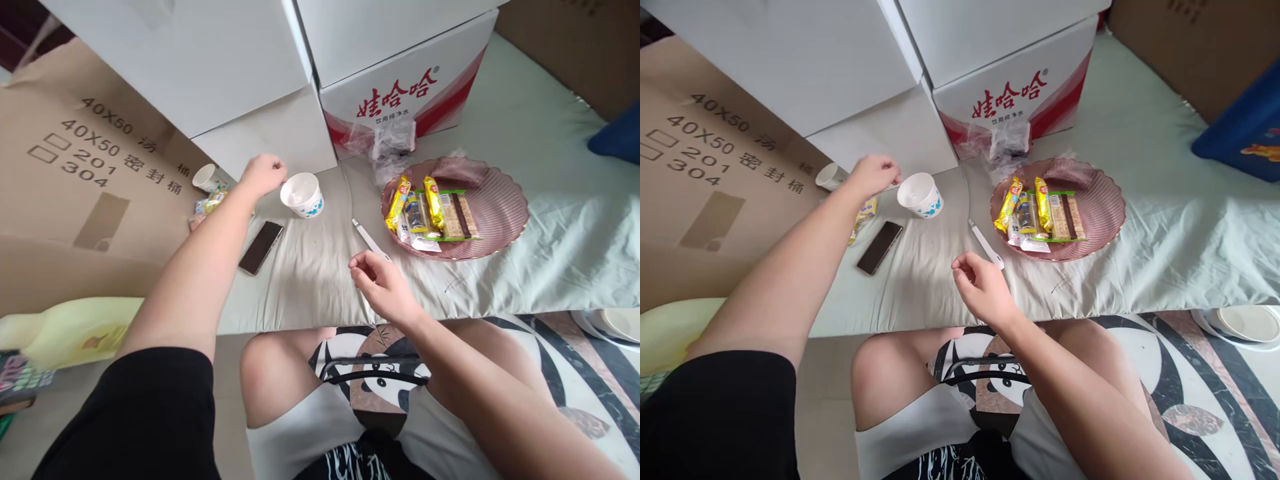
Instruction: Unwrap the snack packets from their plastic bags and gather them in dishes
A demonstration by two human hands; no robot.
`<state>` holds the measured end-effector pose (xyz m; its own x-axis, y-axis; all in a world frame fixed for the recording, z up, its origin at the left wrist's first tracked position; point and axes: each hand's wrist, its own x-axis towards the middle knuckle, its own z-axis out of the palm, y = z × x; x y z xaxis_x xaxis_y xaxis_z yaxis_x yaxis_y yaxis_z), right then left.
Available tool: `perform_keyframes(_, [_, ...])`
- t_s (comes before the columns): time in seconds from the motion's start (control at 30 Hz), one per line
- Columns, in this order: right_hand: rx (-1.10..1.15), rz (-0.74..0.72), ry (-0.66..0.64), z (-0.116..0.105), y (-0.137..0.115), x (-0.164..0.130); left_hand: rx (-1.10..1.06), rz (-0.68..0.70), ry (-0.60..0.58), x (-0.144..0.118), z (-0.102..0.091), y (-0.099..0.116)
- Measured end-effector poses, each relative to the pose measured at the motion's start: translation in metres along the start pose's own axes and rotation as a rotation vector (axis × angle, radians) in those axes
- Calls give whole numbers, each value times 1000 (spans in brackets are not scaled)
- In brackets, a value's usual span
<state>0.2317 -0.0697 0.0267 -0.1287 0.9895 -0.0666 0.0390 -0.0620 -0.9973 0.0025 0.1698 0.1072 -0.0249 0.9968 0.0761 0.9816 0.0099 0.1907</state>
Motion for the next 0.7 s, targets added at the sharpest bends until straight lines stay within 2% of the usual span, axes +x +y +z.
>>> perform_keyframes(0.1, [-18,1,-8,4,3,-5,27,-52,-37,-42,2,-53])
perform_keyframes(0.17, [-32,8,-15,8,8,-7,30,-147,-138,-76,13,-85])
perform_keyframes(0.23, [-31,13,-26,12,13,-8,15,-217,-217,-107,28,-109])
perform_keyframes(0.3, [-29,13,-39,16,18,-9,-12,-240,-225,-127,42,-124])
perform_keyframes(0.4, [-59,18,-58,20,21,-11,-75,-267,-158,-137,55,-132])
perform_keyframes(0.53, [-119,25,-74,22,17,-11,-142,-321,-107,-133,56,-123])
perform_keyframes(0.7, [-114,10,-83,25,10,-9,-17,-351,-130,-129,51,-107])
